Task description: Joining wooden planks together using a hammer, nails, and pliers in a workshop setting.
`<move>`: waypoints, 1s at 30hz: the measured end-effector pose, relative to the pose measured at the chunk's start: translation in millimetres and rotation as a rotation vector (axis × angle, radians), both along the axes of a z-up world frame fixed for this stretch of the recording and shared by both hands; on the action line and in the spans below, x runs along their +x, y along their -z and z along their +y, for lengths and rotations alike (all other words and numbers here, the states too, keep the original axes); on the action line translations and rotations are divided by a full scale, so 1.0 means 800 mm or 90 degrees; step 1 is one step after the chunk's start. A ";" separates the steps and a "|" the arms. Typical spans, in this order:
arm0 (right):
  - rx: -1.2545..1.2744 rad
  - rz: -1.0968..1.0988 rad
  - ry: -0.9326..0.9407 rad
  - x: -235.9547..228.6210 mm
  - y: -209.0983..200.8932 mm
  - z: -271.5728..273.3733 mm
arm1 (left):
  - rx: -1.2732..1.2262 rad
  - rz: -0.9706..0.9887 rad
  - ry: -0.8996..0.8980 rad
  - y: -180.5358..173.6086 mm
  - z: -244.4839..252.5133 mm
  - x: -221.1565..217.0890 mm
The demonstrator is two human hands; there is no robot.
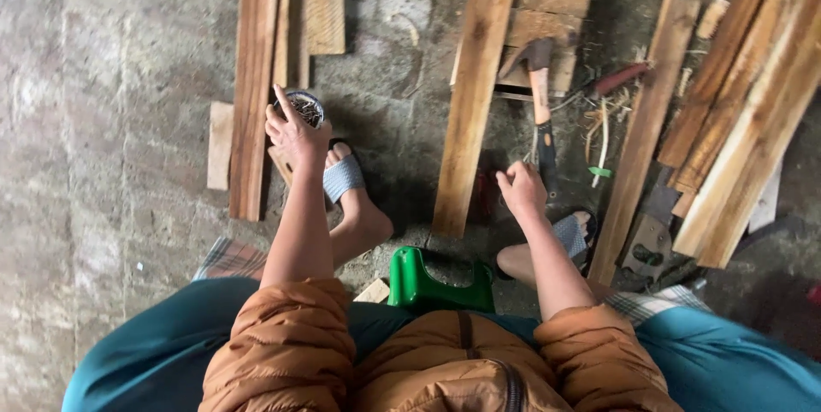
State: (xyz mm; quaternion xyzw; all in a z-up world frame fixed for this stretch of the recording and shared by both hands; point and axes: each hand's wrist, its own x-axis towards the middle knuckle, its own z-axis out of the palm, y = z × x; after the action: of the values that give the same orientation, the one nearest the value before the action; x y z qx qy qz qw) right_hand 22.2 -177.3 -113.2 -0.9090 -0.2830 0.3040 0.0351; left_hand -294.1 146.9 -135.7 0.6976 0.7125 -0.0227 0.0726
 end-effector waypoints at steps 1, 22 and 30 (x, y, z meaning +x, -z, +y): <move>0.002 -0.003 0.012 0.005 0.004 0.003 | 0.002 -0.003 0.012 -0.008 0.002 0.013; 0.751 0.386 0.321 0.079 -0.154 0.037 | 0.039 -0.229 0.807 -0.228 -0.176 0.355; 0.730 0.304 0.474 0.113 -0.098 -0.009 | 0.019 -0.138 0.924 -0.254 -0.220 0.393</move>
State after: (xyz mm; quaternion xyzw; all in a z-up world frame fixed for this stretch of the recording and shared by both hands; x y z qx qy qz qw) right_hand 112.7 -184.5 -35.1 -0.6924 -0.0542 0.2660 0.6685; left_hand 20.4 -28.9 67.5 0.9930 0.0605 0.0137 0.1001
